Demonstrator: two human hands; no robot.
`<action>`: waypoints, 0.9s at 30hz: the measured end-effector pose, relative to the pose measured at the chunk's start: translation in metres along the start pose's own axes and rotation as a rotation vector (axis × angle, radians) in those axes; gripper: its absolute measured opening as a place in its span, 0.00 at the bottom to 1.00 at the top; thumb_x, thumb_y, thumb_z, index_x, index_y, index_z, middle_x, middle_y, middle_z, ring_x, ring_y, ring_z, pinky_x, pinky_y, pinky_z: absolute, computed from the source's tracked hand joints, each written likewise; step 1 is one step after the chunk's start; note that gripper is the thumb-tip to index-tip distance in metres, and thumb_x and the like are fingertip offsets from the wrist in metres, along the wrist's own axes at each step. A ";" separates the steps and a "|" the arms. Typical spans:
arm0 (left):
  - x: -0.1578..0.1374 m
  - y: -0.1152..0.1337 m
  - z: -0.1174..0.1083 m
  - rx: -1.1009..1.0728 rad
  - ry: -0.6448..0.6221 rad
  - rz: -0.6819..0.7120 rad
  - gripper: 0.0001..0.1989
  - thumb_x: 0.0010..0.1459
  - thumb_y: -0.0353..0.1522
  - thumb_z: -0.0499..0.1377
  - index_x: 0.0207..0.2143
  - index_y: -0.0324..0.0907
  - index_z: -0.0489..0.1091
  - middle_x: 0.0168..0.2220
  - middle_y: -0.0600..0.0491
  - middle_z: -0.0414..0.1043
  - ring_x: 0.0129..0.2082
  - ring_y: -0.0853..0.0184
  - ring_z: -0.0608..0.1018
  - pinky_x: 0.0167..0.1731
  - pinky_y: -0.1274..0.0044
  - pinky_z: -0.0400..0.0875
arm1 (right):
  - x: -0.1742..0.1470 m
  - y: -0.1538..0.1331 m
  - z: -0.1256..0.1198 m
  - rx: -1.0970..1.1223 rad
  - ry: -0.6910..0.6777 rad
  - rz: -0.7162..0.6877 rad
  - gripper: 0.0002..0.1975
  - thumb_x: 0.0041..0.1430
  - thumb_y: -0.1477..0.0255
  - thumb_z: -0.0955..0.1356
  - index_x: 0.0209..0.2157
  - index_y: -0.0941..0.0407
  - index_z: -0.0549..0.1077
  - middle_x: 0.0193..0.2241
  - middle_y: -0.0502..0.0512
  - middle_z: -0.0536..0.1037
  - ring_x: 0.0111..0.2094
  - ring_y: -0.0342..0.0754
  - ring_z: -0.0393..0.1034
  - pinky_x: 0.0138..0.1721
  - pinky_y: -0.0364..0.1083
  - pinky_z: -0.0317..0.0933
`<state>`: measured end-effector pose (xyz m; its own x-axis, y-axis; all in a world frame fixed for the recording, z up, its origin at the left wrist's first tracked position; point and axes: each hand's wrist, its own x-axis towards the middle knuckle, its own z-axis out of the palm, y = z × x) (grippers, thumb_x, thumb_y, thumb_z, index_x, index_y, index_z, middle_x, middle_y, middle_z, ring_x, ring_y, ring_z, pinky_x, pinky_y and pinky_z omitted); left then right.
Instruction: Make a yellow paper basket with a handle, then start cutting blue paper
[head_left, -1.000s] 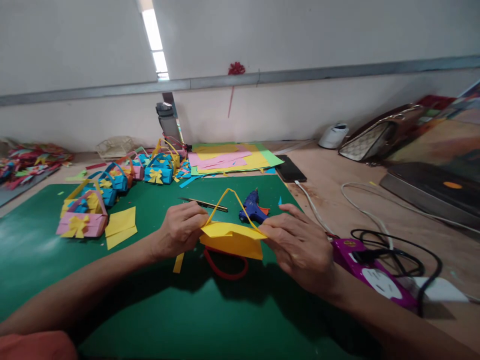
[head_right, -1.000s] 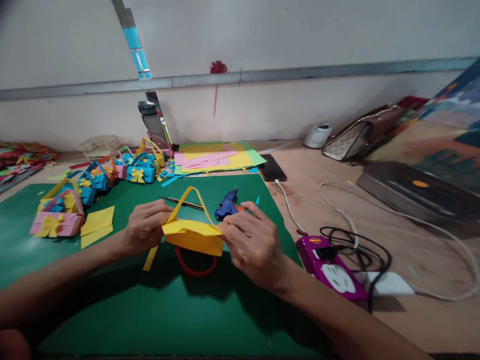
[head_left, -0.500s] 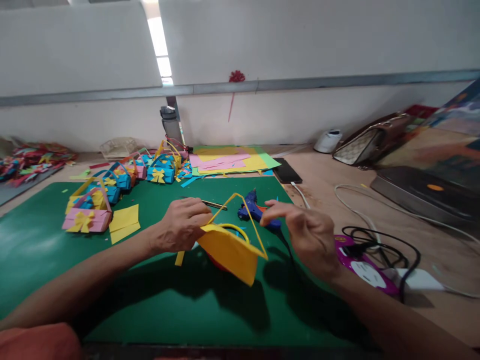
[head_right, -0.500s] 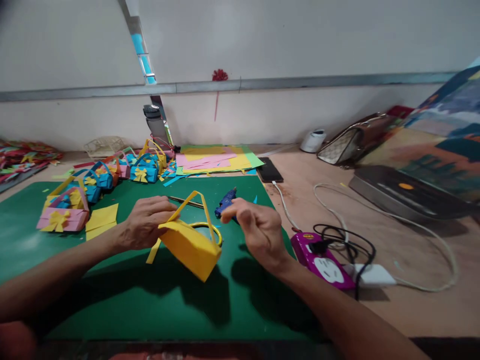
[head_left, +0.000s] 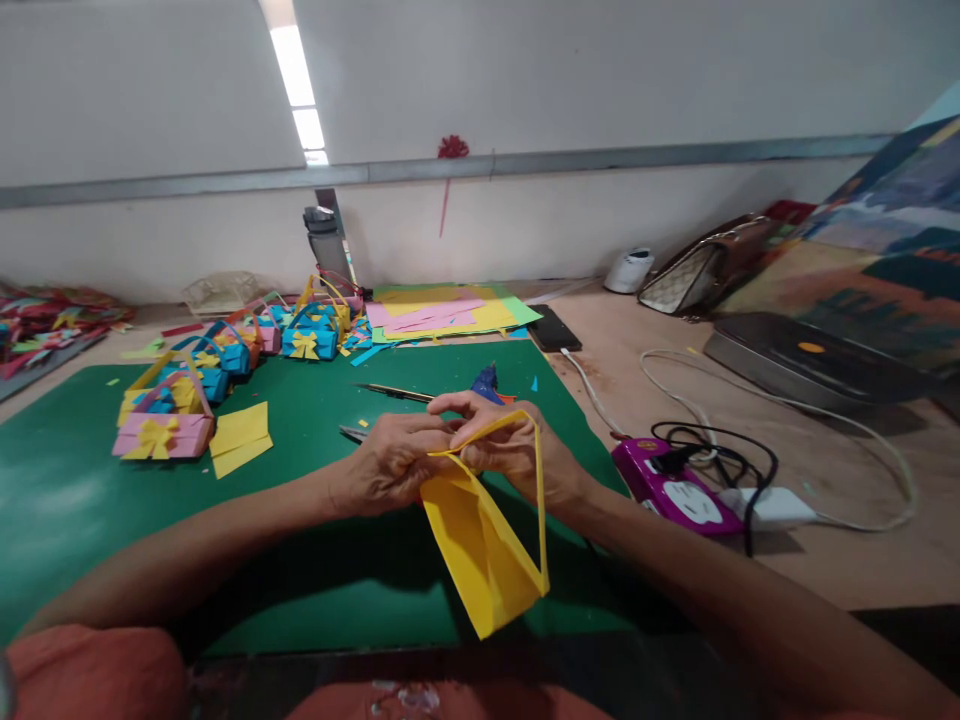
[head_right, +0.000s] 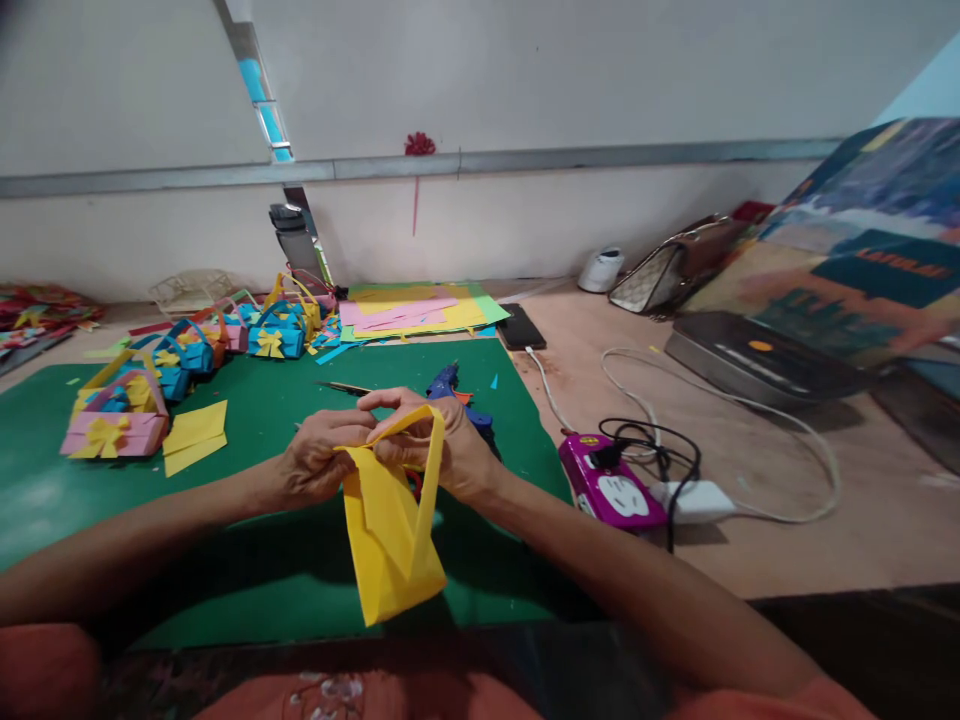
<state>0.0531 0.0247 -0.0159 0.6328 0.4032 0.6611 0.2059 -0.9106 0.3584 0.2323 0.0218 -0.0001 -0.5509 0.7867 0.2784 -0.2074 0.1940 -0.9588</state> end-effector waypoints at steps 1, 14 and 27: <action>0.000 0.000 0.001 -0.013 0.009 0.008 0.23 0.64 0.41 0.39 0.30 0.39 0.67 0.26 0.49 0.69 0.27 0.69 0.70 0.27 0.79 0.64 | -0.001 0.000 0.000 0.017 -0.003 0.003 0.05 0.45 0.70 0.73 0.26 0.55 0.77 0.44 0.53 0.72 0.38 0.42 0.69 0.38 0.44 0.65; -0.009 -0.006 0.005 -0.120 0.020 -0.047 0.15 0.63 0.37 0.46 0.36 0.38 0.69 0.30 0.47 0.72 0.29 0.68 0.73 0.29 0.78 0.67 | -0.011 -0.010 -0.005 0.143 0.067 -0.041 0.08 0.41 0.63 0.74 0.22 0.52 0.76 0.43 0.52 0.75 0.42 0.47 0.70 0.43 0.51 0.66; -0.008 -0.002 0.007 -0.189 0.100 -0.098 0.14 0.63 0.35 0.47 0.35 0.37 0.70 0.29 0.49 0.71 0.27 0.71 0.72 0.28 0.80 0.67 | -0.017 -0.018 -0.011 -0.090 0.129 -0.247 0.05 0.47 0.63 0.72 0.26 0.49 0.77 0.39 0.51 0.78 0.47 0.49 0.69 0.51 0.55 0.60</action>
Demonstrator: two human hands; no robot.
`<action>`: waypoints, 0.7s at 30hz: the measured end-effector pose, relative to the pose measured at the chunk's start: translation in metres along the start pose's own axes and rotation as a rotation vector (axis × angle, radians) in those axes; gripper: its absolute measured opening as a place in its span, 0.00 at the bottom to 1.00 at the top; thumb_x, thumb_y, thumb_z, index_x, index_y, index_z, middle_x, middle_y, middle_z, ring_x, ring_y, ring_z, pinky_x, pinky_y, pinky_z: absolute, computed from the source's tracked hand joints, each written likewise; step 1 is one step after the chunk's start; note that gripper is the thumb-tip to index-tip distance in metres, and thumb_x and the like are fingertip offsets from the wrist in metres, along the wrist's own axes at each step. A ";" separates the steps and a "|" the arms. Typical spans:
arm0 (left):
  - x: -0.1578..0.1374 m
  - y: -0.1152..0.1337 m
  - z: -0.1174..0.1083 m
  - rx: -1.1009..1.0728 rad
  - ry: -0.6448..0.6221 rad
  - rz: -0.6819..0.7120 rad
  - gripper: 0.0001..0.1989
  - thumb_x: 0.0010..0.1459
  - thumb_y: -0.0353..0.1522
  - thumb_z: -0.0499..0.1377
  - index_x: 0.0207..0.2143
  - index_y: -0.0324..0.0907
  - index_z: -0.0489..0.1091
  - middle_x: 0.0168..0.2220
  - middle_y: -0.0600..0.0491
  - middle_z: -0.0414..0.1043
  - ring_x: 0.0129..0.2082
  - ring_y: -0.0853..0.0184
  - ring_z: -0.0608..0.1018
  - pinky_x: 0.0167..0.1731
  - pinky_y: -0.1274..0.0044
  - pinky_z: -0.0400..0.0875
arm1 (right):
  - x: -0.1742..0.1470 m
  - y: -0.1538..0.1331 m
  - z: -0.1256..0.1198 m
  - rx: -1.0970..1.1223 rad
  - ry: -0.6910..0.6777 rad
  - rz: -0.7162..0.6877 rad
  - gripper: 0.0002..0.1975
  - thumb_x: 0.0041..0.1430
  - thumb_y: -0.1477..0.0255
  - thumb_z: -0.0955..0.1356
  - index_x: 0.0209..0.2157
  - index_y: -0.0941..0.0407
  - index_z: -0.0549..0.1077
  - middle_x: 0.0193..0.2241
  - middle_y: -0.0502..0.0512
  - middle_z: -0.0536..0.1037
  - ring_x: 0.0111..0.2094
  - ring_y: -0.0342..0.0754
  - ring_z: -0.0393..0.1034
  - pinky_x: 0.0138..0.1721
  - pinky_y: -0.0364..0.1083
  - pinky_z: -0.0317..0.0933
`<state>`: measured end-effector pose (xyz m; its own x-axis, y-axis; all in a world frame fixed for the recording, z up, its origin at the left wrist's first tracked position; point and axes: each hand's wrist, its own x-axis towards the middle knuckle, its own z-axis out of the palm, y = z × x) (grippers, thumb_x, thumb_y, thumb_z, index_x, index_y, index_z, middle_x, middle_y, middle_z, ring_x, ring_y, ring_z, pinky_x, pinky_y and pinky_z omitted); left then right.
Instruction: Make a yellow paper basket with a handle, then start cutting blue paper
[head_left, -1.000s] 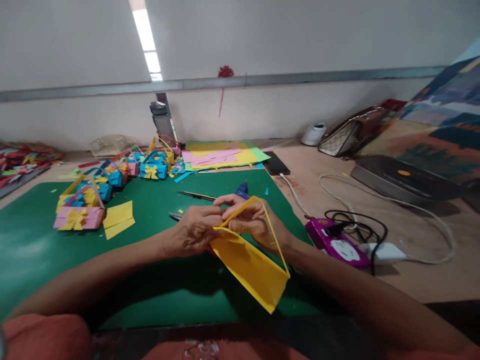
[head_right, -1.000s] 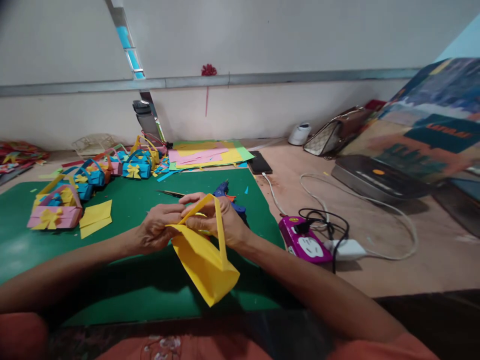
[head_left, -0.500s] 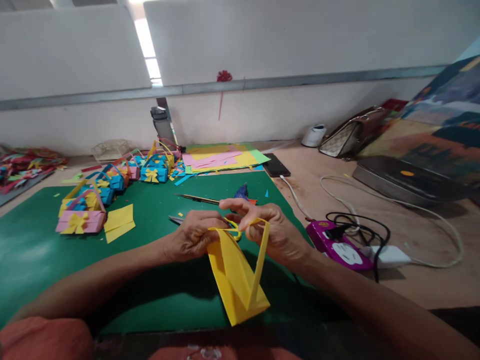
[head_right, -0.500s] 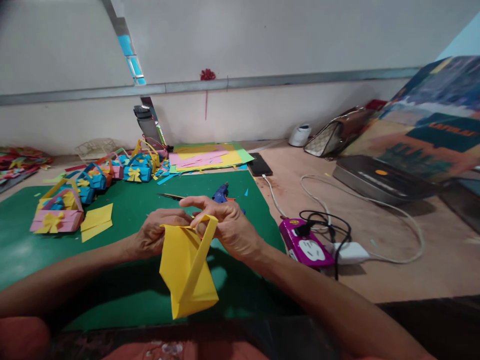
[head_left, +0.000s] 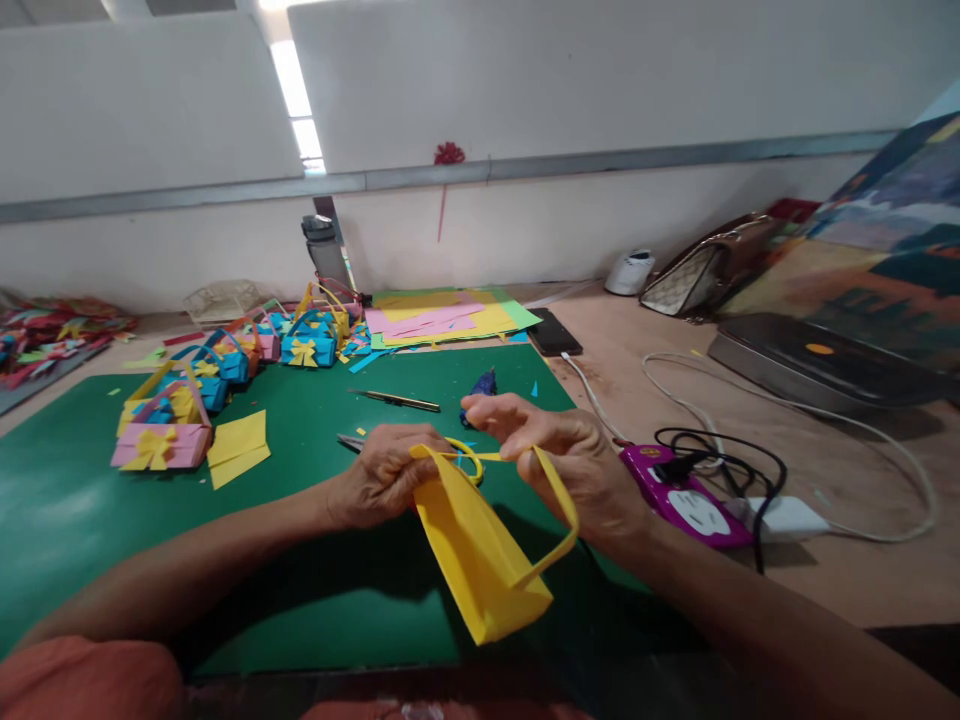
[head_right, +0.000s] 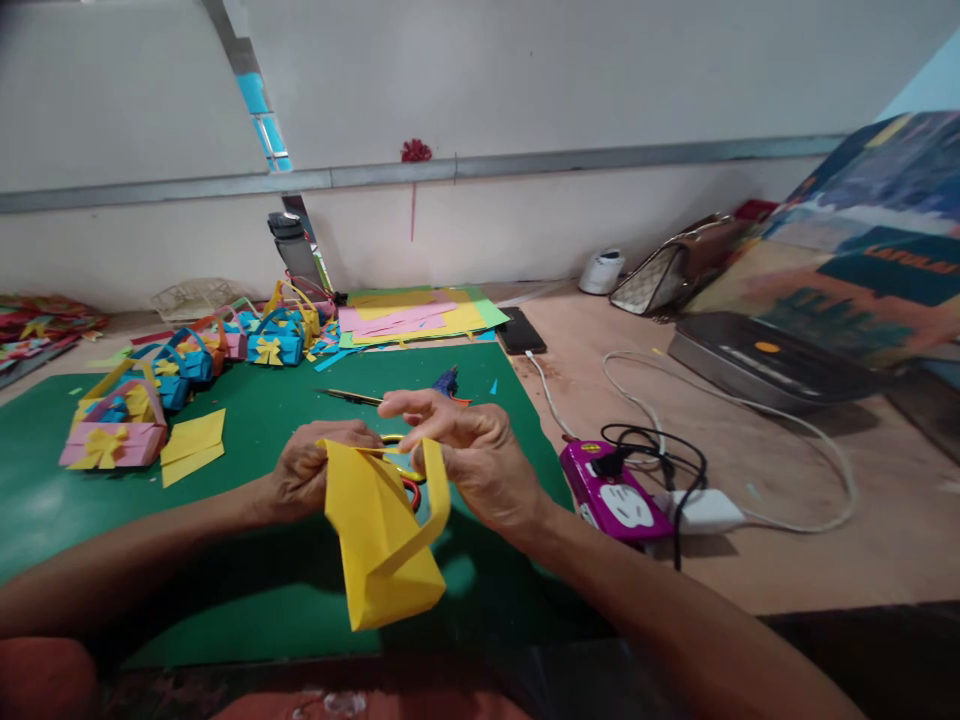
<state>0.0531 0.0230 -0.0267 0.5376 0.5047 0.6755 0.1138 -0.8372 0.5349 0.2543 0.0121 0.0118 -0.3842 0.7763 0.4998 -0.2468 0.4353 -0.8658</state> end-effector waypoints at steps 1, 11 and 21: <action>0.001 0.002 0.000 -0.002 0.008 -0.030 0.16 0.63 0.36 0.46 0.34 0.37 0.70 0.27 0.49 0.70 0.26 0.71 0.72 0.26 0.80 0.66 | -0.001 -0.001 0.000 -0.063 0.029 -0.048 0.05 0.49 0.64 0.71 0.26 0.50 0.77 0.37 0.51 0.78 0.46 0.49 0.70 0.50 0.55 0.61; 0.001 0.003 0.001 0.007 0.008 -0.193 0.21 0.64 0.39 0.44 0.27 0.36 0.69 0.22 0.54 0.65 0.21 0.74 0.66 0.21 0.82 0.59 | -0.005 -0.011 -0.005 -0.795 -0.001 -0.569 0.06 0.55 0.77 0.66 0.35 0.54 0.73 0.38 0.54 0.76 0.41 0.47 0.71 0.52 0.56 0.57; 0.019 0.011 -0.025 0.245 0.018 -0.226 0.24 0.57 0.33 0.55 0.56 0.41 0.60 0.53 0.43 0.66 0.52 0.61 0.68 0.51 0.68 0.63 | 0.009 -0.008 -0.011 -1.449 0.134 -0.771 0.06 0.55 0.80 0.63 0.29 0.57 0.69 0.31 0.53 0.78 0.35 0.47 0.72 0.51 0.60 0.52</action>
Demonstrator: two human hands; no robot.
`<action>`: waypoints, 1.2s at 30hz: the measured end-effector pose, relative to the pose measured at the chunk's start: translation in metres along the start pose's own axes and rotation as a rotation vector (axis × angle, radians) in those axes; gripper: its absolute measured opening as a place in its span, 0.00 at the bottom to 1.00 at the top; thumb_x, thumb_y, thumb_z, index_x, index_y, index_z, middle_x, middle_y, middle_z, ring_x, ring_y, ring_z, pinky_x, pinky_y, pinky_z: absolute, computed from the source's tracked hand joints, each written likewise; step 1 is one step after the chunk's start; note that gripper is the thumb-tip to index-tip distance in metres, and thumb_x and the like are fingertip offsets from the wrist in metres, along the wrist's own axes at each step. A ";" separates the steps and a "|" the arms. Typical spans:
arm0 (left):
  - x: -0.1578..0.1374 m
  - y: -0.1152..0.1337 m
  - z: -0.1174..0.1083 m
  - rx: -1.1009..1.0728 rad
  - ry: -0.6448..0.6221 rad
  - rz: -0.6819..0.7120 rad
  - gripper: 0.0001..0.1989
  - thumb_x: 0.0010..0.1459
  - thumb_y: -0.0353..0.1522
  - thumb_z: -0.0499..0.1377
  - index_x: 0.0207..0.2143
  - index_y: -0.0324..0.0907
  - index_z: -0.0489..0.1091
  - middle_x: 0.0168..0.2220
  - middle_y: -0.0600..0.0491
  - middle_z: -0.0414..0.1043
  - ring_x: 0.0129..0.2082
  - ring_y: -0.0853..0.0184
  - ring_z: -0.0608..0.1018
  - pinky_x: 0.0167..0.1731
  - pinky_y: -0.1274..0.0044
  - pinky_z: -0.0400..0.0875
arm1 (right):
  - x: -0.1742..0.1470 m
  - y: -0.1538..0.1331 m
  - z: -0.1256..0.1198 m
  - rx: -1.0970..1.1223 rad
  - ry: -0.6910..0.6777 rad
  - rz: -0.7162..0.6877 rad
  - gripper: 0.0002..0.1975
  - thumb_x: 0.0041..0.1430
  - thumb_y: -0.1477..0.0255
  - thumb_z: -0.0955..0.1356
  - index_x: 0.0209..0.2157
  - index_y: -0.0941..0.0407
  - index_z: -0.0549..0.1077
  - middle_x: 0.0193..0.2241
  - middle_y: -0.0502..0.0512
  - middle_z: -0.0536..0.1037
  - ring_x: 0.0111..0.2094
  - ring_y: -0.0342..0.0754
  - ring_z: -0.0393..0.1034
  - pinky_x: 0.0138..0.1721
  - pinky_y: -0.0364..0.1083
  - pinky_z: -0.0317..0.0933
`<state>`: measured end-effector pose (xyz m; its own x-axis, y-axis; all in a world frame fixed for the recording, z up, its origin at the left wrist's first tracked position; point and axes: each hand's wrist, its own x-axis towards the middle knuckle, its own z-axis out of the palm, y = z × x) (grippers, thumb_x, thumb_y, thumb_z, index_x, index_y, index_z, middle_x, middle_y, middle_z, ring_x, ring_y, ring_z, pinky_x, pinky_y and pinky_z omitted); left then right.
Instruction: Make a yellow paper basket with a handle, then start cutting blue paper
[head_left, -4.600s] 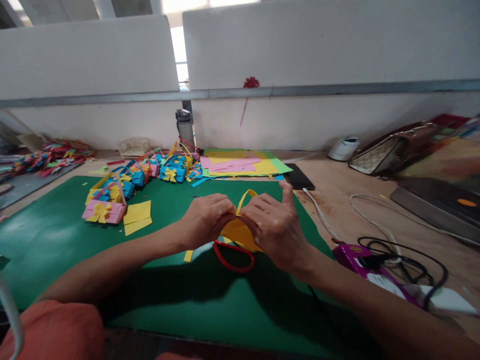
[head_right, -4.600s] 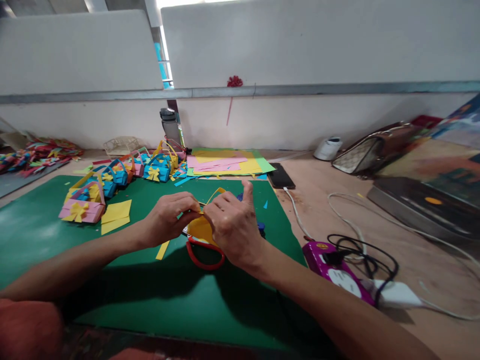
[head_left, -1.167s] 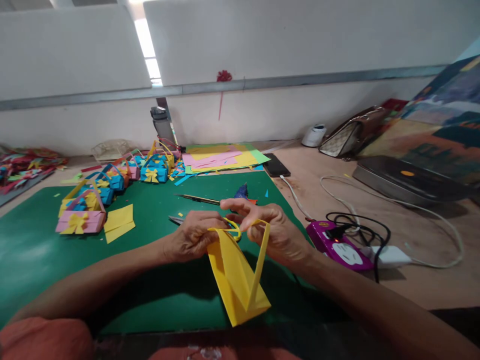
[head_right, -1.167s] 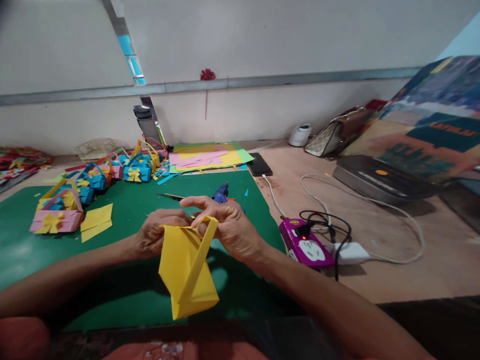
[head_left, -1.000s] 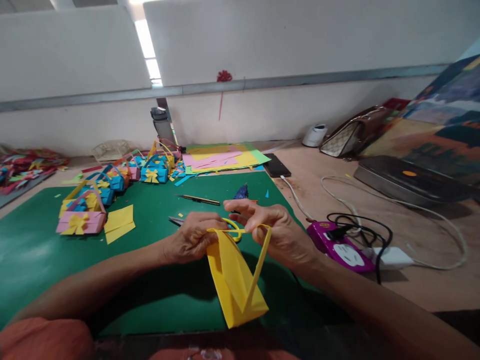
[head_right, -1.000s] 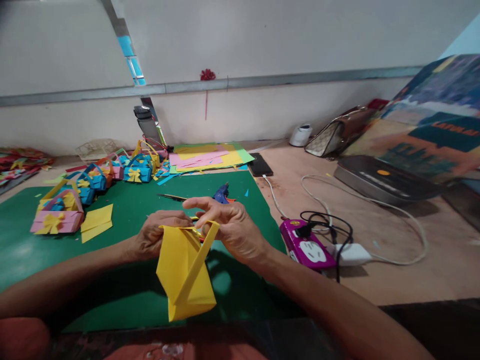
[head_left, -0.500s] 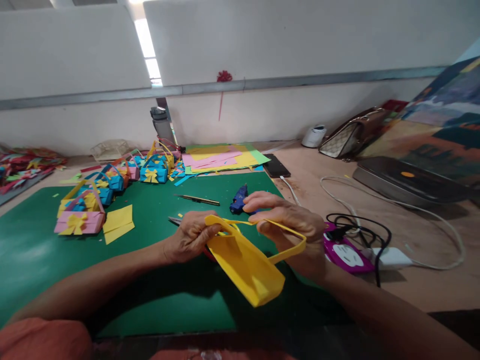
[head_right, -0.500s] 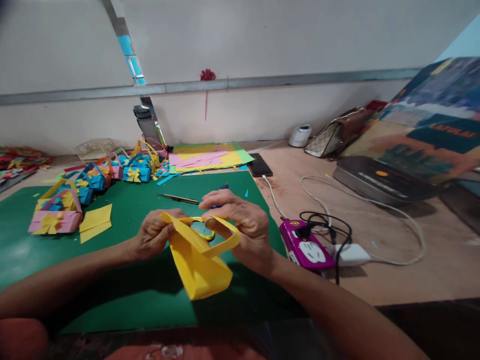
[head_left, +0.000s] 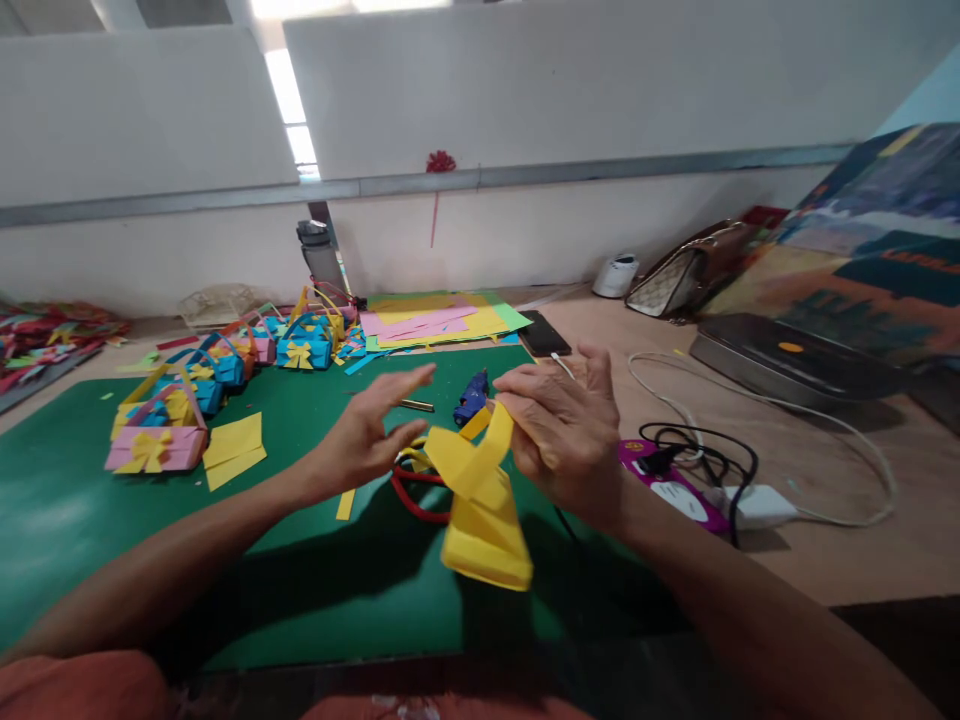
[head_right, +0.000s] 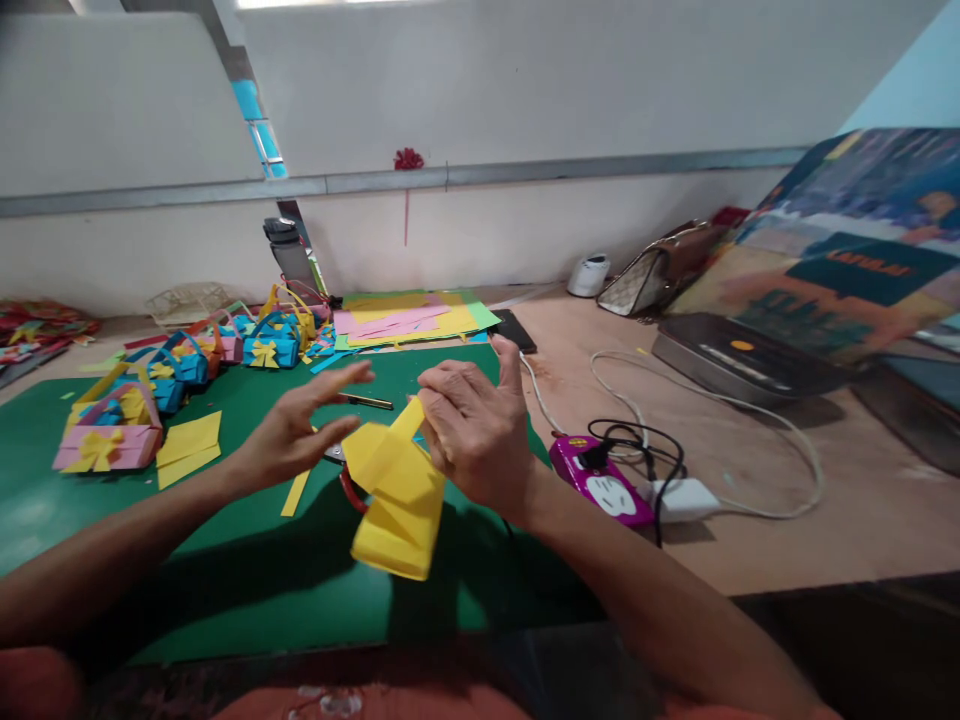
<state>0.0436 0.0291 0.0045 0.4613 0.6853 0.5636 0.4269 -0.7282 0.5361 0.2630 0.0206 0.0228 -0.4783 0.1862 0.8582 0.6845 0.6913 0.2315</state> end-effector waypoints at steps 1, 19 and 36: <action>0.001 0.007 -0.005 0.031 0.106 -0.016 0.21 0.58 0.33 0.54 0.54 0.41 0.62 0.52 0.44 0.67 0.53 0.61 0.67 0.53 0.67 0.62 | 0.000 0.000 0.001 -0.061 -0.018 -0.023 0.06 0.55 0.80 0.63 0.28 0.57 0.69 0.30 0.53 0.78 0.34 0.47 0.72 0.51 0.61 0.50; -0.002 0.042 0.017 -0.032 0.050 -0.045 0.09 0.57 0.30 0.56 0.24 0.40 0.71 0.53 0.47 0.66 0.60 0.62 0.58 0.60 0.62 0.49 | -0.001 -0.022 0.003 -0.274 -0.107 -0.175 0.08 0.57 0.77 0.62 0.33 0.56 0.73 0.34 0.53 0.79 0.41 0.51 0.70 0.54 0.63 0.41; -0.004 0.039 0.019 -0.049 0.026 -0.034 0.11 0.57 0.31 0.55 0.23 0.41 0.70 0.54 0.51 0.66 0.57 0.62 0.62 0.59 0.61 0.49 | -0.005 -0.009 0.012 0.218 -0.252 0.259 0.14 0.60 0.73 0.58 0.38 0.51 0.74 0.36 0.47 0.80 0.48 0.53 0.67 0.56 0.63 0.36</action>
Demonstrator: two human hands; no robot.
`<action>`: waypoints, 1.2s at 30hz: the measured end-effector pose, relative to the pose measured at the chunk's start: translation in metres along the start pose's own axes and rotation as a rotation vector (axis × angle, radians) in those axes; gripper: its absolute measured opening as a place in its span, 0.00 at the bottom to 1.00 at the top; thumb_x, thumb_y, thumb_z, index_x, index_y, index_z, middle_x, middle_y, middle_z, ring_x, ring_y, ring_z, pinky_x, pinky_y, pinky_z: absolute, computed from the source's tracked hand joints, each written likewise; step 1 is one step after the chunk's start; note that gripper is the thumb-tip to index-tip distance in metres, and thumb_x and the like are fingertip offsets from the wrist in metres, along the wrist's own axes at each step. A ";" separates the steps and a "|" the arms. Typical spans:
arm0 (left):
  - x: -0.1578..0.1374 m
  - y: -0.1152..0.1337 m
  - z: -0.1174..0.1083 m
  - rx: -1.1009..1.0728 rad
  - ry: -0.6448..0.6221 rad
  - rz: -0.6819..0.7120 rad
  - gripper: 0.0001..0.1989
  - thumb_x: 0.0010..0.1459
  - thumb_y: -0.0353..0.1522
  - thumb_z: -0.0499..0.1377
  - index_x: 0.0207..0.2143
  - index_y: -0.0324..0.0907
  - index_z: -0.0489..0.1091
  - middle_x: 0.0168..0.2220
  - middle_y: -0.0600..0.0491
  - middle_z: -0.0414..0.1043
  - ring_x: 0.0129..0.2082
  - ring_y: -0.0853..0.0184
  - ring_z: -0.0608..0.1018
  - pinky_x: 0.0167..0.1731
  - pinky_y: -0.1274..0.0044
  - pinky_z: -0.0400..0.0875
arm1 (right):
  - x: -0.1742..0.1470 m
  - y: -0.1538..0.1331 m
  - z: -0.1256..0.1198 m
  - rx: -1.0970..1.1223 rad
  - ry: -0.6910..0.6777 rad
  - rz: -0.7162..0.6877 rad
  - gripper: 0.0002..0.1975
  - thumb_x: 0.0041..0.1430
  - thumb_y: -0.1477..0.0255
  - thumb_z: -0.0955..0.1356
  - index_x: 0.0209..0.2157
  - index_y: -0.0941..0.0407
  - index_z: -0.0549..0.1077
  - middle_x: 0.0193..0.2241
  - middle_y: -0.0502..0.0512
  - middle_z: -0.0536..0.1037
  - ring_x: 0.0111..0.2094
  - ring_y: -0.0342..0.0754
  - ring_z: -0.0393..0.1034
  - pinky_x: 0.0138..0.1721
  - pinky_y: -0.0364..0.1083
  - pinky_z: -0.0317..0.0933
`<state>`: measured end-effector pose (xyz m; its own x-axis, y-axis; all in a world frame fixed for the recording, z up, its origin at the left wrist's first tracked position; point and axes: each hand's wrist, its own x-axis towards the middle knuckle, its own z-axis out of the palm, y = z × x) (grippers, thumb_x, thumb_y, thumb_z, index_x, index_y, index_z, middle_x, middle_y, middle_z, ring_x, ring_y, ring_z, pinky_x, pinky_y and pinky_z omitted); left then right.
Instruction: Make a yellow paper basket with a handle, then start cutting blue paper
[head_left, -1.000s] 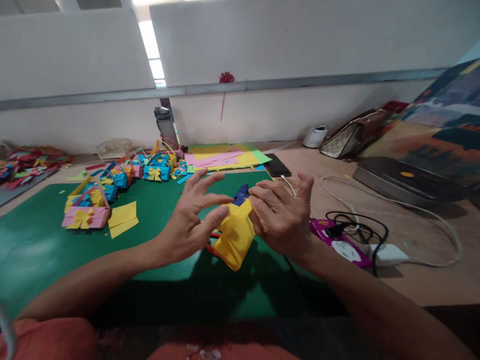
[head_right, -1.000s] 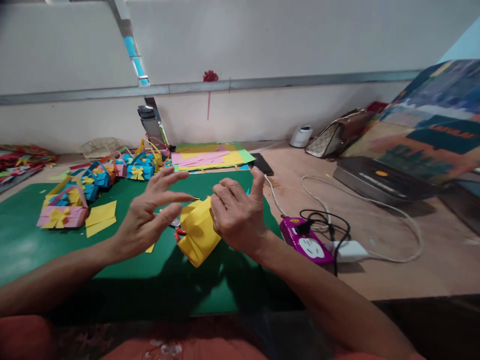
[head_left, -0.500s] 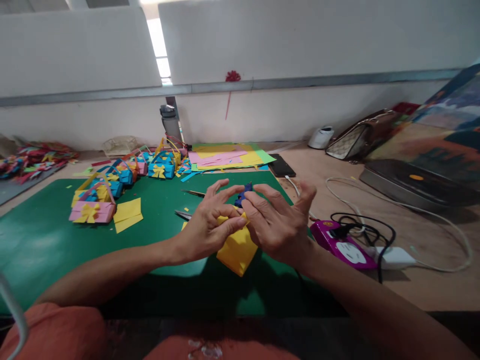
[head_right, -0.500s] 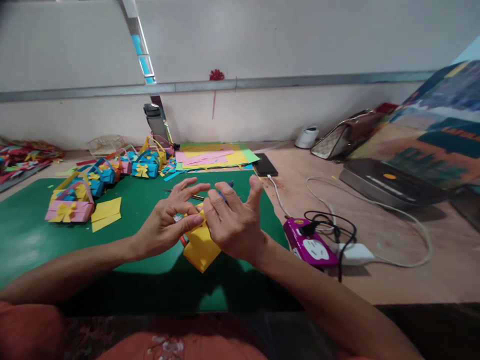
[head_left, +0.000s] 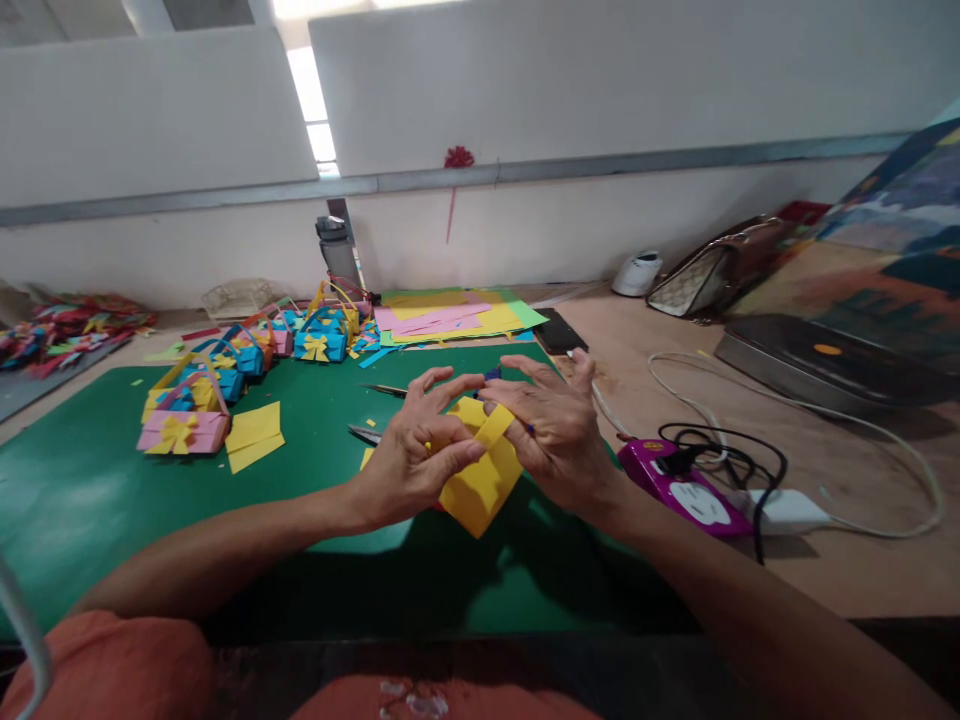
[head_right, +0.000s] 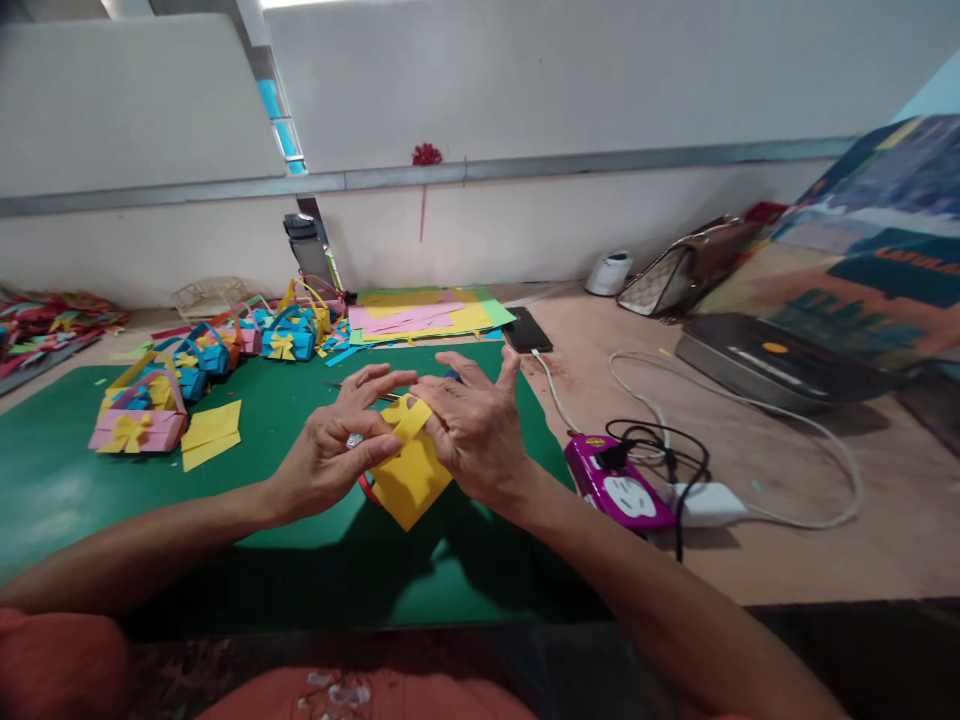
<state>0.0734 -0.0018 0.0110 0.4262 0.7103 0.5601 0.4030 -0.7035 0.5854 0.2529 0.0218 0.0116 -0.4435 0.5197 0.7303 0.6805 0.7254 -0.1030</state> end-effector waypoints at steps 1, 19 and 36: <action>0.000 -0.001 0.001 0.004 -0.001 -0.002 0.11 0.57 0.32 0.55 0.23 0.41 0.70 0.54 0.51 0.66 0.58 0.62 0.61 0.59 0.61 0.49 | 0.000 0.001 0.000 0.026 -0.013 0.029 0.14 0.60 0.72 0.58 0.37 0.50 0.74 0.36 0.48 0.80 0.48 0.54 0.67 0.55 0.65 0.37; 0.011 -0.033 -0.004 -0.333 0.124 -0.253 0.22 0.58 0.38 0.54 0.53 0.39 0.61 0.54 0.43 0.65 0.54 0.61 0.67 0.52 0.69 0.61 | 0.005 0.014 0.011 1.342 -0.009 0.821 0.16 0.52 0.57 0.67 0.36 0.52 0.75 0.34 0.53 0.79 0.35 0.48 0.74 0.39 0.50 0.68; 0.002 -0.058 0.024 -0.979 -0.329 -0.730 0.15 0.43 0.38 0.66 0.33 0.38 0.75 0.25 0.53 0.74 0.19 0.75 0.73 0.23 0.83 0.69 | -0.002 0.017 0.027 1.455 -0.138 0.915 0.19 0.57 0.54 0.61 0.41 0.52 0.70 0.41 0.56 0.77 0.37 0.49 0.74 0.35 0.49 0.69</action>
<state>0.0703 0.0399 -0.0357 0.5954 0.7864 -0.1648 -0.0778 0.2605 0.9623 0.2496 0.0452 -0.0097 -0.3400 0.9396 0.0401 -0.2900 -0.0642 -0.9549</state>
